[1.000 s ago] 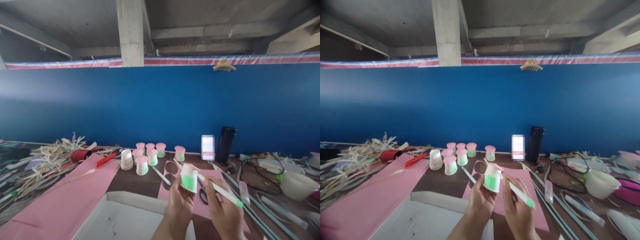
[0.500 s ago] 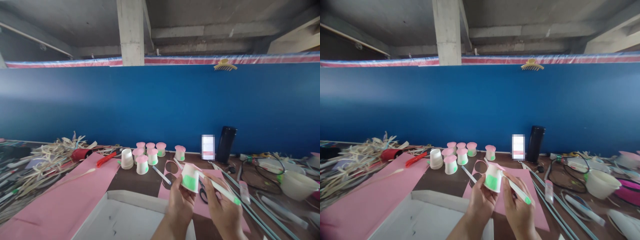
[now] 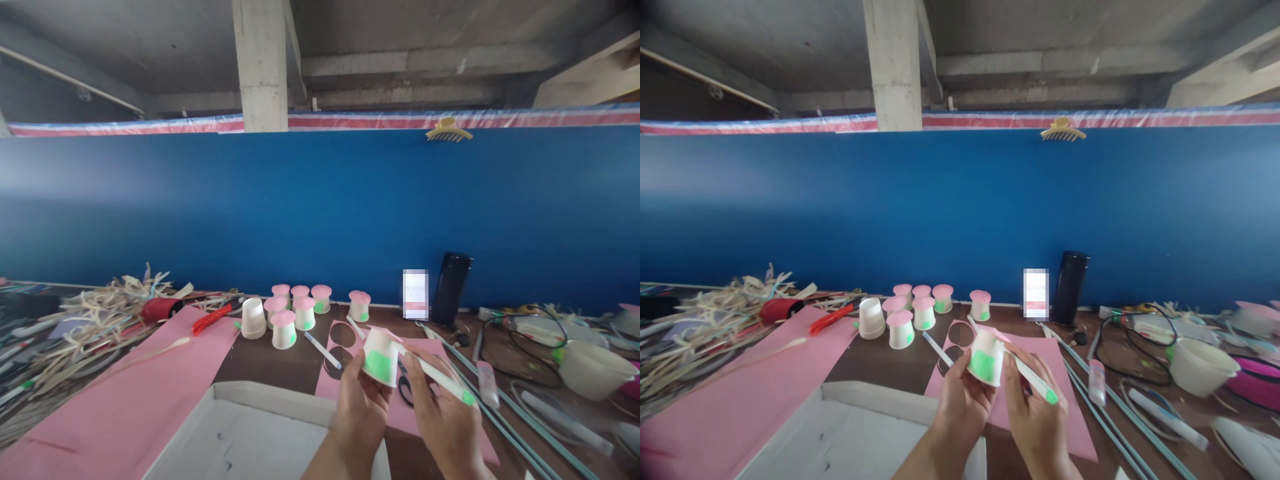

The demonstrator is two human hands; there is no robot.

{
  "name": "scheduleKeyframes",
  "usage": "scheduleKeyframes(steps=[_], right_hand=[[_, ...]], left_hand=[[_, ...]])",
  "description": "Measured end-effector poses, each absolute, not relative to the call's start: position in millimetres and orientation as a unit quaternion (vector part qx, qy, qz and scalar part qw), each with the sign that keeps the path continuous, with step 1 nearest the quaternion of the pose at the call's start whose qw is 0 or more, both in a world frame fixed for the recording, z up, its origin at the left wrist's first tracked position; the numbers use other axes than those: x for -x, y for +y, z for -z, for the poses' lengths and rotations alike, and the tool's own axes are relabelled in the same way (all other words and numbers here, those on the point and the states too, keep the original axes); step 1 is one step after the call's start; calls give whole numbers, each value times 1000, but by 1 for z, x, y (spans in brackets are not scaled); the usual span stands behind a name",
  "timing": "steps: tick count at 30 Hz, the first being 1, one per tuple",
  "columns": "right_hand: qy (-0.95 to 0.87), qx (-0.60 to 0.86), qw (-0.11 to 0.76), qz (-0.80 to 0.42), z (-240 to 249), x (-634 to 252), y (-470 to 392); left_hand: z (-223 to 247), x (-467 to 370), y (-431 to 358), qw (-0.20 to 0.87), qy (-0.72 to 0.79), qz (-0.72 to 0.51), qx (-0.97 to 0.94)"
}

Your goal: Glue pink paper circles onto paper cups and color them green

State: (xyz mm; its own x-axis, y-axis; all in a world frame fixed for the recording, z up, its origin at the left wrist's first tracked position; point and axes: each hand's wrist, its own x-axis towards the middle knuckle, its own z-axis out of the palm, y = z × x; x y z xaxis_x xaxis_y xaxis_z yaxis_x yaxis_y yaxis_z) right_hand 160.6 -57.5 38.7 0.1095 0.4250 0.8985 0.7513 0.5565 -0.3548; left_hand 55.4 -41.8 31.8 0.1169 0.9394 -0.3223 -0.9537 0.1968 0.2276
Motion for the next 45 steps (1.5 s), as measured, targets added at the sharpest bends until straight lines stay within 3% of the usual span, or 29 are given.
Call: scheduleKeyframes(steps=[45], right_hand=[[-648,465,585,148,-39,-162,-58]], left_hand=[[-35,-52,-40,741,210,-636,49]])
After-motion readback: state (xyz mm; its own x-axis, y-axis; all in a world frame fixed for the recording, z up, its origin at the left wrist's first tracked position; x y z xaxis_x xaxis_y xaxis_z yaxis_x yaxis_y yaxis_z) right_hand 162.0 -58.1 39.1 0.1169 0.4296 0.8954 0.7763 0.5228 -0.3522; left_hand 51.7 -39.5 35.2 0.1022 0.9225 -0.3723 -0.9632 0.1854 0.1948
